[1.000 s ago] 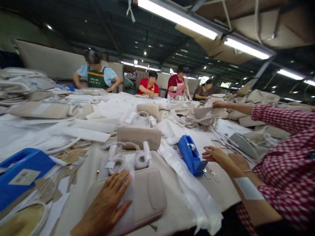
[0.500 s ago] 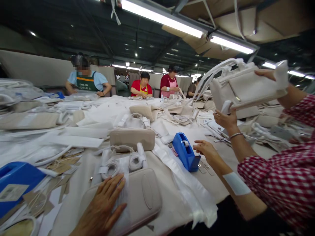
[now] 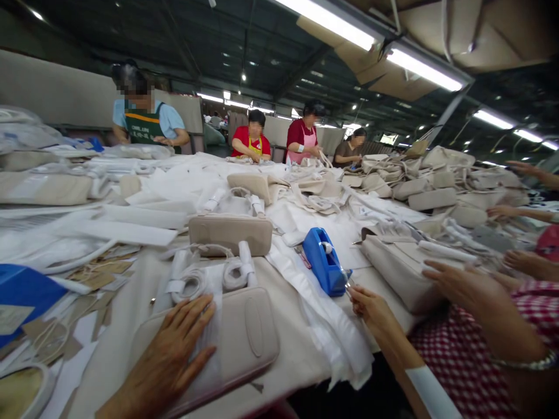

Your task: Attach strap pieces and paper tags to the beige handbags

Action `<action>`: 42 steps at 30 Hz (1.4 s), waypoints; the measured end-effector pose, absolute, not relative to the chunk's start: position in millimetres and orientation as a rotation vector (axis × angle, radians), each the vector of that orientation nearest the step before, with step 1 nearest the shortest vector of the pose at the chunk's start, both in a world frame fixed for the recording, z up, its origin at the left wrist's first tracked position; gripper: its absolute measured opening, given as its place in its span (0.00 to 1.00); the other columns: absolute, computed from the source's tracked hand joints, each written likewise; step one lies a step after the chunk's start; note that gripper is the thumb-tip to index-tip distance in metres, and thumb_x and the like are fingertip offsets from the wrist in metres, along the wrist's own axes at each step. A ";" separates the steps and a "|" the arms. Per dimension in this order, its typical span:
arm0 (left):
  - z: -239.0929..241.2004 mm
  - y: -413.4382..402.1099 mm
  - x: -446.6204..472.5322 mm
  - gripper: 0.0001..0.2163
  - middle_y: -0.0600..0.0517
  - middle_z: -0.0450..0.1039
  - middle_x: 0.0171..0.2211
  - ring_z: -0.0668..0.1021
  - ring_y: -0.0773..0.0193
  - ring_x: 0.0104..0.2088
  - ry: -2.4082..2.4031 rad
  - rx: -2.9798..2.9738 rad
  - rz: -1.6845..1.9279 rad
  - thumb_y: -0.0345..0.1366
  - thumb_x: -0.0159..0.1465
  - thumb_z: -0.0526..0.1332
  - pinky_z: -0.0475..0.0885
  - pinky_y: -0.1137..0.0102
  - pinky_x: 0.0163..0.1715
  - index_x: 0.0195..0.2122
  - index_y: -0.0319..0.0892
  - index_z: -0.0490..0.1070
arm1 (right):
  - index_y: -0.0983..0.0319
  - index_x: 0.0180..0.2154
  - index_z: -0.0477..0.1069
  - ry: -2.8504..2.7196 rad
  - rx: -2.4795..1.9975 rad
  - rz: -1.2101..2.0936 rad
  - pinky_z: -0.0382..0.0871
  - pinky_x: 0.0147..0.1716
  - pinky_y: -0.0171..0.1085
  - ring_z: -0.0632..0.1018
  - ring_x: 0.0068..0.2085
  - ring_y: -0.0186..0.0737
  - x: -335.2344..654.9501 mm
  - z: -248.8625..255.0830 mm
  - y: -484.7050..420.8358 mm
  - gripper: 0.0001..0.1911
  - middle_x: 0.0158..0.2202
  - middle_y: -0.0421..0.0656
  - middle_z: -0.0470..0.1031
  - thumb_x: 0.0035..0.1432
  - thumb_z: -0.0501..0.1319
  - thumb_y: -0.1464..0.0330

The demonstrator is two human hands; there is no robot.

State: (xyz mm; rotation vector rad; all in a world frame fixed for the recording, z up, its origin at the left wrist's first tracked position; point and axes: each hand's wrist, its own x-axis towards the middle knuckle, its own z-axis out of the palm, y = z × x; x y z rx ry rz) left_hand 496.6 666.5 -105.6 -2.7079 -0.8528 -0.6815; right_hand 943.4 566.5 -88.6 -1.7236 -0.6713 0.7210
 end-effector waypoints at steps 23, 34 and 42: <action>-85.7 642.0 497.9 0.29 0.36 0.55 0.63 0.55 0.45 0.66 -1.098 -2.925 -0.689 0.43 0.62 0.61 0.52 0.46 0.65 0.62 0.39 0.58 | 0.60 0.29 0.79 -3.195 -0.935 0.132 0.55 0.40 0.38 0.72 0.29 0.34 670.2 20.6 737.4 0.11 0.28 0.38 0.78 0.51 0.60 0.78; -82.1 644.3 498.8 0.29 0.39 0.59 0.63 0.61 0.47 0.64 -1.099 -2.976 -0.687 0.45 0.63 0.61 0.50 0.47 0.65 0.62 0.39 0.58 | 0.62 0.28 0.79 -3.192 -1.041 0.031 0.56 0.43 0.43 0.75 0.30 0.41 666.4 -8.0 760.4 0.10 0.29 0.45 0.80 0.50 0.58 0.76; -82.4 645.6 499.4 0.29 0.42 0.60 0.63 0.61 0.48 0.64 -1.100 -3.001 -0.682 0.45 0.64 0.59 0.49 0.47 0.66 0.64 0.41 0.57 | 0.67 0.33 0.74 -3.126 -1.099 -0.129 0.52 0.50 0.47 0.76 0.34 0.46 671.8 -20.9 755.2 0.07 0.32 0.53 0.79 0.55 0.56 0.75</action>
